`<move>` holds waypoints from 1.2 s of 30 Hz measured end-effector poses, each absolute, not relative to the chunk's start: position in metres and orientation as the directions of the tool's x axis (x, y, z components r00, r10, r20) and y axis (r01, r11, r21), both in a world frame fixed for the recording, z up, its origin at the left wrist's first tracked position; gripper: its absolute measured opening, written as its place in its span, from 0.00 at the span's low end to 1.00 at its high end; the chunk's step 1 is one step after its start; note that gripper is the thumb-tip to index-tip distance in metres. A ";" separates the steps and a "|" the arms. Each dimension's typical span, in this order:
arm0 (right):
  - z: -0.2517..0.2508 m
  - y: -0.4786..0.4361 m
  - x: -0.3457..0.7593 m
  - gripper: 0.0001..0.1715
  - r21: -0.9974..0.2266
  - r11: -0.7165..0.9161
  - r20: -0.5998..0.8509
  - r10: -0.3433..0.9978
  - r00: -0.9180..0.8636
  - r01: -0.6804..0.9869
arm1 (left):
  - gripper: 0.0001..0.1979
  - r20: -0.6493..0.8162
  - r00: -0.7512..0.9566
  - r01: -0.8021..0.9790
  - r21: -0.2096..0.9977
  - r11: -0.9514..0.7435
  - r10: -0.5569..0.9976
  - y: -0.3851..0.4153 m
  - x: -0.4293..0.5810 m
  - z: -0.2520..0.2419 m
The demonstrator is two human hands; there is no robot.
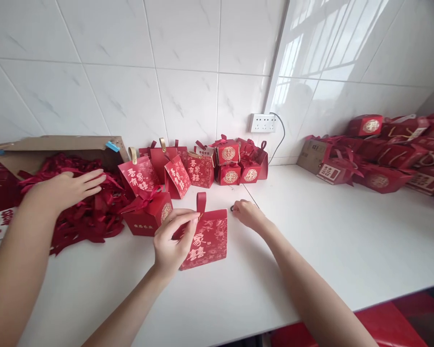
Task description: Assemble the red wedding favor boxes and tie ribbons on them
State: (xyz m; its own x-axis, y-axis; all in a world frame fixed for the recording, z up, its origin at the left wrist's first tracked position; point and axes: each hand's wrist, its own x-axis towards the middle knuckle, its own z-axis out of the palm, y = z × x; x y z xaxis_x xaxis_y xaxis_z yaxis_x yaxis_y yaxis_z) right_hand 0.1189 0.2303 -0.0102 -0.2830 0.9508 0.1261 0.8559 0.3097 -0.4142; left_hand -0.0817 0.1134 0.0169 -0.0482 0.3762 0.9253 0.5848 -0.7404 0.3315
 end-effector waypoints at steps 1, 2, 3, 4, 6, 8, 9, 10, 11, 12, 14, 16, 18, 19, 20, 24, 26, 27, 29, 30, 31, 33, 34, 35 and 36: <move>-0.012 0.233 0.113 0.08 -0.422 0.304 0.164 0.952 -0.258 0.854 | 0.11 0.925 -0.046 0.589 0.329 -0.738 0.376 0.113 -0.082 0.017; -0.014 0.237 0.108 0.10 -0.436 0.296 0.200 0.953 -0.229 0.850 | 0.11 0.925 -0.044 0.592 0.328 -0.736 0.376 0.113 -0.082 0.017; -0.016 0.241 0.103 0.12 -0.456 0.288 0.232 0.952 -0.199 0.842 | 0.10 0.925 -0.045 0.595 0.327 -0.734 0.376 0.113 -0.081 0.017; -0.017 0.244 0.099 0.14 -0.478 0.283 0.258 0.950 -0.175 0.832 | 0.10 0.925 -0.047 0.597 0.329 -0.732 0.377 0.113 -0.081 0.017; -0.018 0.247 0.092 0.16 -0.526 0.299 0.300 0.941 -0.155 0.796 | 0.10 0.923 -0.058 0.600 0.337 -0.725 0.381 0.113 -0.081 0.017; -0.016 0.240 0.087 0.12 -0.568 0.357 0.353 0.920 -0.173 0.741 | 0.09 0.917 -0.070 0.601 0.352 -0.717 0.392 0.113 -0.081 0.017; -0.013 0.234 0.085 0.11 -0.583 0.389 0.379 0.907 -0.185 0.714 | 0.08 0.913 -0.072 0.600 0.362 -0.714 0.402 0.113 -0.081 0.017; -0.009 0.225 0.083 0.12 -0.600 0.430 0.421 0.887 -0.191 0.675 | 0.08 0.907 -0.070 0.596 0.372 -0.712 0.415 0.113 -0.082 0.018; -0.004 0.214 0.082 0.13 -0.614 0.491 0.489 0.851 -0.191 0.618 | 0.08 0.900 -0.065 0.589 0.382 -0.712 0.430 0.113 -0.082 0.018; 0.001 0.203 0.081 0.13 -0.610 0.578 0.583 0.791 -0.188 0.541 | 0.09 0.893 -0.058 0.580 0.394 -0.713 0.446 0.113 -0.083 0.019; 0.012 0.180 0.079 0.13 -0.510 0.780 0.791 0.591 -0.161 0.362 | 0.09 0.880 -0.052 0.561 0.417 -0.715 0.473 0.112 -0.083 0.019; 0.021 0.163 0.078 0.13 -0.331 0.911 0.920 0.370 -0.129 0.246 | 0.09 0.877 -0.055 0.555 0.425 -0.715 0.478 0.112 -0.083 0.019; 0.026 0.153 0.076 0.14 -0.213 0.948 0.953 0.255 -0.162 0.237 | 0.09 0.880 -0.054 0.565 0.416 -0.712 0.471 0.112 -0.082 0.019; 0.027 0.151 0.075 0.15 -0.187 0.952 0.952 0.237 -0.194 0.243 | 0.10 0.883 -0.049 0.573 0.408 -0.711 0.467 0.112 -0.082 0.019; 0.026 0.150 0.074 0.16 -0.173 0.954 0.944 0.231 -0.234 0.244 | 0.10 0.884 -0.044 0.578 0.402 -0.710 0.465 0.112 -0.081 0.019; 0.019 0.154 0.069 0.18 -0.168 0.959 0.909 0.241 -0.341 0.229 | 0.12 0.879 -0.031 0.578 0.404 -0.709 0.475 0.113 -0.081 0.018; 0.017 0.156 0.067 0.16 -0.148 0.958 0.911 0.228 -0.343 0.245 | 0.12 0.879 -0.028 0.583 0.401 -0.707 0.476 0.113 -0.082 0.018; 0.017 0.156 0.067 0.14 -0.140 0.956 0.913 0.225 -0.339 0.257 | 0.12 0.881 -0.028 0.587 0.397 -0.705 0.473 0.114 -0.082 0.017; 0.018 0.155 0.067 0.12 -0.141 0.952 0.913 0.231 -0.338 0.271 | 0.12 0.886 -0.029 0.597 0.386 -0.703 0.462 0.114 -0.082 0.017; 0.020 0.155 0.068 0.12 -0.148 0.952 0.910 0.237 -0.339 0.269 | 0.12 0.888 -0.032 0.602 0.383 -0.701 0.458 0.114 -0.082 0.017; 0.021 0.154 0.068 0.11 -0.154 0.952 0.908 0.243 -0.343 0.265 | 0.12 0.890 -0.036 0.607 0.381 -0.697 0.455 0.114 -0.082 0.016; 0.023 0.154 0.068 0.10 -0.163 0.951 0.905 0.250 -0.345 0.262 | 0.12 0.891 -0.042 0.618 0.379 -0.688 0.453 0.114 -0.082 0.017; 0.023 0.154 0.068 0.09 -0.164 0.951 0.905 0.251 -0.343 0.263 | 0.11 0.892 -0.042 0.624 0.376 -0.685 0.451 0.114 -0.082 0.017; 0.023 0.154 0.068 0.08 -0.162 0.950 0.908 0.250 -0.337 0.267 | 0.12 0.894 -0.042 0.628 0.372 -0.684 0.447 0.114 -0.081 0.017; 0.023 0.155 0.069 0.08 -0.158 0.950 0.911 0.246 -0.332 0.271 | 0.12 0.897 -0.040 0.630 0.365 -0.685 0.441 0.114 -0.082 0.017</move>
